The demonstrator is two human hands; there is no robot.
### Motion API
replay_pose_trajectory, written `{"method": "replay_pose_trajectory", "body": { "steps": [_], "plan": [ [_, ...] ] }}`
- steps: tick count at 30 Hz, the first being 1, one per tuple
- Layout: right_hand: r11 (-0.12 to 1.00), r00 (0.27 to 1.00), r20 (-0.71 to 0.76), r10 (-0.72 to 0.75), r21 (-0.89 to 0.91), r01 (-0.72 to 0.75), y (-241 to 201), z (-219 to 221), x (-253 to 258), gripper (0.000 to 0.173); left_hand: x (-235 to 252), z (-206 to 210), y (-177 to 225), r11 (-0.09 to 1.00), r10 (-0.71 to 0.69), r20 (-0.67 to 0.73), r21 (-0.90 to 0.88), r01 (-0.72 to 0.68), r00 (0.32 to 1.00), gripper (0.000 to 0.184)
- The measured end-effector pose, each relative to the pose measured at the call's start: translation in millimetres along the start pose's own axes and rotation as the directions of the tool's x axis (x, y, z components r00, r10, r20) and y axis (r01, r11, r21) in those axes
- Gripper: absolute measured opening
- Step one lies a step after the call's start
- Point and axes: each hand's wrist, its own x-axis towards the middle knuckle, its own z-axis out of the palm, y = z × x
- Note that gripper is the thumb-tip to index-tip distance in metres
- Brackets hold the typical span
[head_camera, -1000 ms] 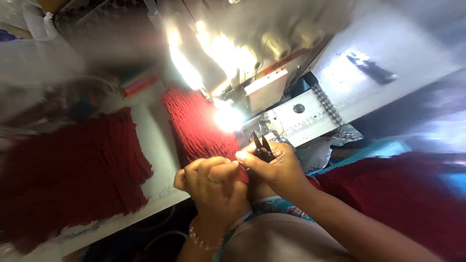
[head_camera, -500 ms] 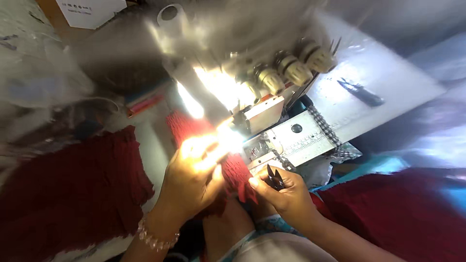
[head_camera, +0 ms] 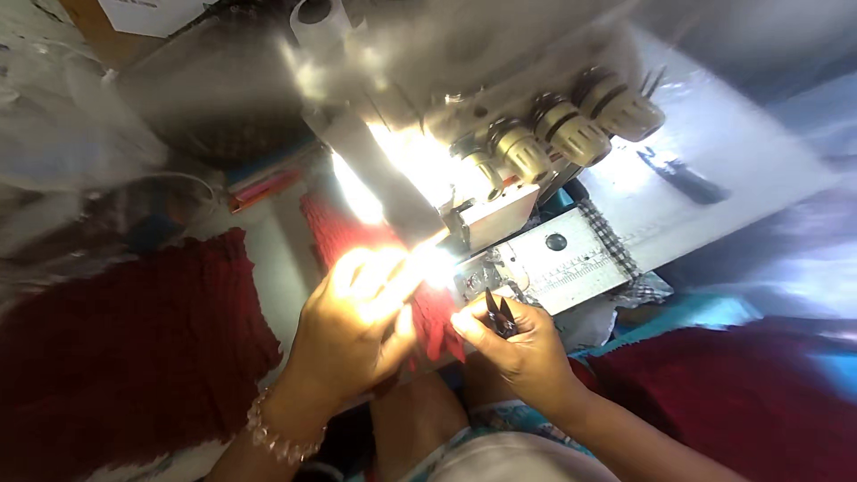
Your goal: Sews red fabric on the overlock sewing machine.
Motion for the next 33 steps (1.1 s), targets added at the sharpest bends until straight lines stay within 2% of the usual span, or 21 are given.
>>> {"method": "replay_pose_trajectory", "body": {
  "steps": [3, 7, 13, 17, 20, 24, 28, 33],
  "plan": [
    [1.0, 1.0, -0.004, 0.001, 0.003, -0.001, -1, 3, 5, 0.008, 3, 0, -3, 1.0, 0.013, -0.005, 0.019, -0.013, 1.0, 0.042],
    [1.0, 1.0, -0.019, 0.012, 0.009, -0.012, -1, 5, 13, 0.008, 4, 2, 7, 0.989, 0.002, -0.026, 0.15, 0.002, 1.0, 0.041],
    [0.996, 0.996, -0.033, 0.087, 0.021, -0.087, -4, 3, 19, 0.008, -2, 10, 7, 0.986, -0.014, -0.031, 0.167, 0.019, 0.999, 0.042],
    [0.988, 0.989, -0.009, 0.149, 0.04, -0.148, -5, -9, 19, 0.021, -3, 10, 7, 0.986, -0.017, -0.026, 0.164, 0.021, 1.0, 0.043],
    [0.999, 0.999, 0.018, 0.039, -0.008, -0.039, -4, -15, 16, 0.019, -3, 10, 6, 0.987, -0.01, -0.019, 0.162, 0.013, 1.0, 0.043],
    [0.967, 0.992, 0.049, -0.112, -0.223, 0.121, -3, -15, 13, 0.033, -3, 9, 6, 0.986, -0.014, -0.012, 0.166, 0.016, 1.0, 0.043],
    [0.914, 0.984, 0.041, -0.175, -0.364, 0.178, -3, -13, 9, 0.037, -3, 9, 5, 0.987, -0.007, -0.016, 0.161, 0.009, 1.0, 0.043],
    [0.889, 0.976, 0.052, -0.211, -0.406, 0.214, -4, -13, 10, 0.042, -3, 8, 5, 0.988, -0.009, -0.009, 0.156, 0.011, 1.0, 0.042]
  ]
}}
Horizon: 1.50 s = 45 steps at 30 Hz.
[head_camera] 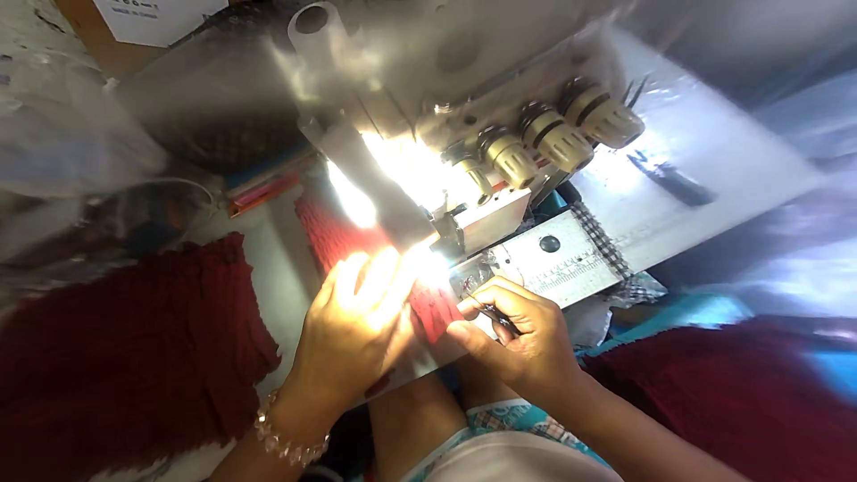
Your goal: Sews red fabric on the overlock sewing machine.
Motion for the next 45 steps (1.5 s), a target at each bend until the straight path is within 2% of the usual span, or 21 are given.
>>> {"method": "replay_pose_trajectory", "body": {
  "steps": [5, 7, 10, 12, 14, 16, 19, 24, 29, 33, 40, 45],
  "plan": [
    [1.0, 1.0, 0.008, 0.001, 0.015, -0.001, -2, 4, 0, 0.027, 0, 0, 0, 1.0, 0.01, -0.002, 0.012, -0.01, 1.0, 0.042],
    [0.992, 0.999, 0.038, 0.017, 0.121, -0.021, -8, 2, -1, 0.023, 0, 0, 0, 1.0, 0.013, 0.001, 0.011, -0.013, 1.0, 0.042],
    [0.928, 0.987, 0.085, 0.134, 0.338, -0.155, -13, 1, -7, 0.016, 0, 1, -1, 1.0, 0.015, 0.0, 0.01, -0.015, 1.0, 0.043],
    [0.889, 0.972, 0.105, 0.211, 0.393, -0.235, -4, 7, -12, 0.014, 0, 1, -1, 1.0, 0.013, -0.002, 0.008, -0.013, 1.0, 0.043],
    [0.888, 0.969, 0.094, 0.227, 0.388, -0.246, 12, 15, -15, 0.014, 0, 1, -1, 1.0, 0.013, -0.006, 0.006, -0.013, 1.0, 0.043],
    [0.915, 0.982, 0.081, 0.173, 0.356, -0.191, 22, 19, -14, 0.017, 1, 1, -1, 1.0, 0.014, -0.007, 0.006, -0.014, 1.0, 0.043],
    [0.936, 0.99, 0.084, 0.113, 0.324, -0.134, 19, 18, -15, 0.02, 0, 2, -3, 1.0, 0.019, -0.005, 0.001, -0.019, 1.0, 0.043],
    [0.926, 0.984, 0.072, 0.16, 0.335, -0.175, 20, 17, -16, 0.019, 2, -1, -5, 0.999, 0.018, 0.0, -0.04, -0.018, 1.0, 0.044],
    [0.939, 0.991, 0.039, 0.131, 0.316, -0.136, 9, 12, -23, 0.021, -2, -12, 17, 0.999, 0.024, -0.023, -0.037, -0.025, 0.999, 0.045],
    [0.933, 0.99, 0.048, 0.135, 0.33, -0.143, 4, 12, -24, 0.021, -6, -10, 22, 0.998, -0.025, 0.004, -0.065, 0.025, 1.0, 0.049],
    [0.938, 0.992, 0.033, 0.121, 0.324, -0.125, 3, 16, -13, 0.023, -2, -4, 11, 0.997, -0.057, 0.004, -0.06, 0.057, 0.998, 0.052],
    [0.939, 0.991, 0.013, 0.133, 0.319, -0.13, 3, 19, 4, 0.021, 5, -1, -2, 0.998, -0.029, 0.01, -0.055, 0.029, 1.0, 0.049]
  ]
}}
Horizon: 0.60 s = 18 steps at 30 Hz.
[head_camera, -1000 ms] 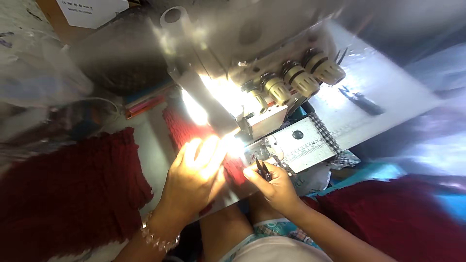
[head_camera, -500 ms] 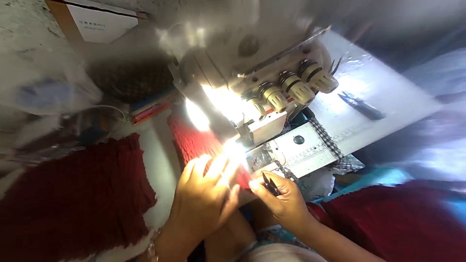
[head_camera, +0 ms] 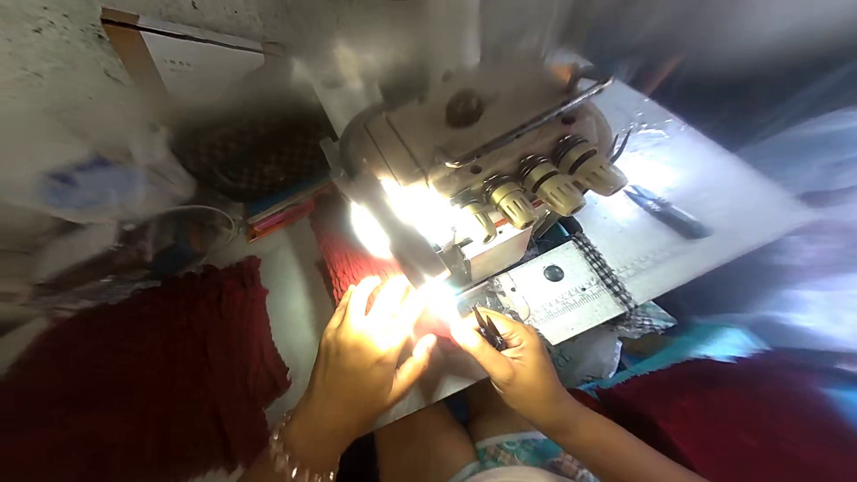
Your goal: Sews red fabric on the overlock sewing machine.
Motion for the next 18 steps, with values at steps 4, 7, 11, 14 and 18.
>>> {"method": "replay_pose_trajectory", "body": {
  "steps": [4, 7, 11, 14, 18],
  "plan": [
    [0.999, 1.0, 0.007, -0.012, -0.03, 0.012, -1, 0, 4, 0.022, 2, -5, 17, 0.991, 0.01, -0.038, 0.136, -0.005, 0.999, 0.04],
    [0.999, 1.0, 0.002, -0.007, -0.039, 0.007, -2, 0, 5, 0.021, -6, 4, 29, 0.98, 0.011, -0.135, 0.197, 0.015, 0.991, 0.032],
    [1.0, 1.0, -0.001, 0.004, -0.03, -0.004, -3, 2, 4, 0.021, -11, 13, 30, 0.98, -0.016, -0.166, 0.192, 0.048, 0.986, 0.031],
    [0.997, 1.0, -0.002, -0.012, -0.07, 0.012, -4, 2, 7, 0.021, -10, 16, 26, 0.976, -0.003, -0.178, 0.214, 0.042, 0.984, 0.03],
    [0.996, 0.997, -0.016, 0.08, -0.046, -0.081, -5, 3, 21, 0.018, -11, 17, 16, 0.986, -0.011, -0.154, 0.164, 0.037, 0.988, 0.035]
  ]
}}
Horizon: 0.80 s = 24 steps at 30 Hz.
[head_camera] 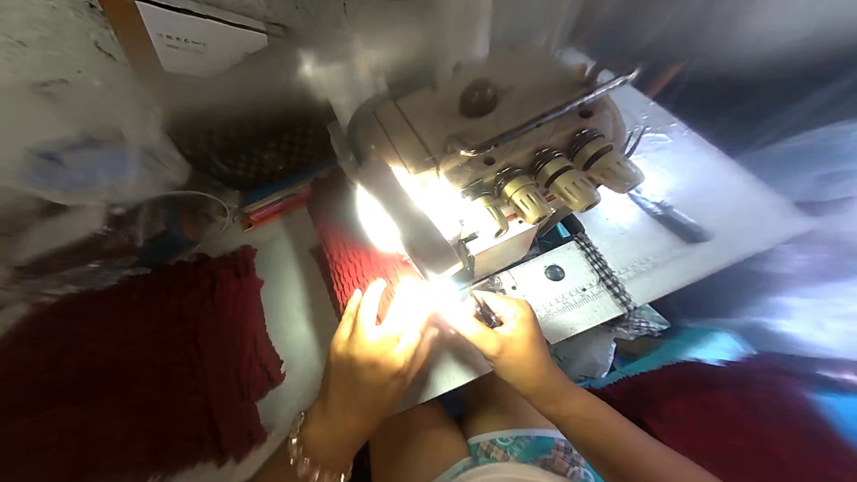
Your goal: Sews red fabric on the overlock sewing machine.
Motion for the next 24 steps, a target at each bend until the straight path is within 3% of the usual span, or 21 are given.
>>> {"method": "replay_pose_trajectory", "body": {
  "steps": [3, 11, 19, 22, 24],
  "plan": [
    [0.986, 0.993, -0.019, 0.113, 0.129, -0.109, -4, 4, 7, 0.024, 2, -1, -6, 0.999, -0.013, 0.024, -0.032, 0.014, 1.0, 0.043],
    [0.95, 0.984, -0.009, 0.177, 0.261, -0.169, -5, 6, 11, 0.026, 2, -1, -10, 0.97, -0.105, -0.008, -0.221, 0.101, 0.994, 0.038],
    [0.987, 0.99, -0.111, 0.087, 0.148, -0.07, -1, 13, 20, 0.025, 23, 4, -33, 0.96, -0.215, 0.0, -0.185, 0.212, 0.977, 0.032],
    [0.993, 0.993, -0.114, 0.035, 0.113, -0.022, 0, 1, 8, 0.024, 42, -3, -45, 0.909, -0.335, 0.099, -0.227, 0.349, 0.937, 0.025],
    [0.999, 0.998, -0.07, 0.008, 0.05, -0.004, -2, -12, 0, 0.024, 51, -9, -51, 0.914, -0.335, 0.144, -0.19, 0.358, 0.931, 0.023]
  ]
}}
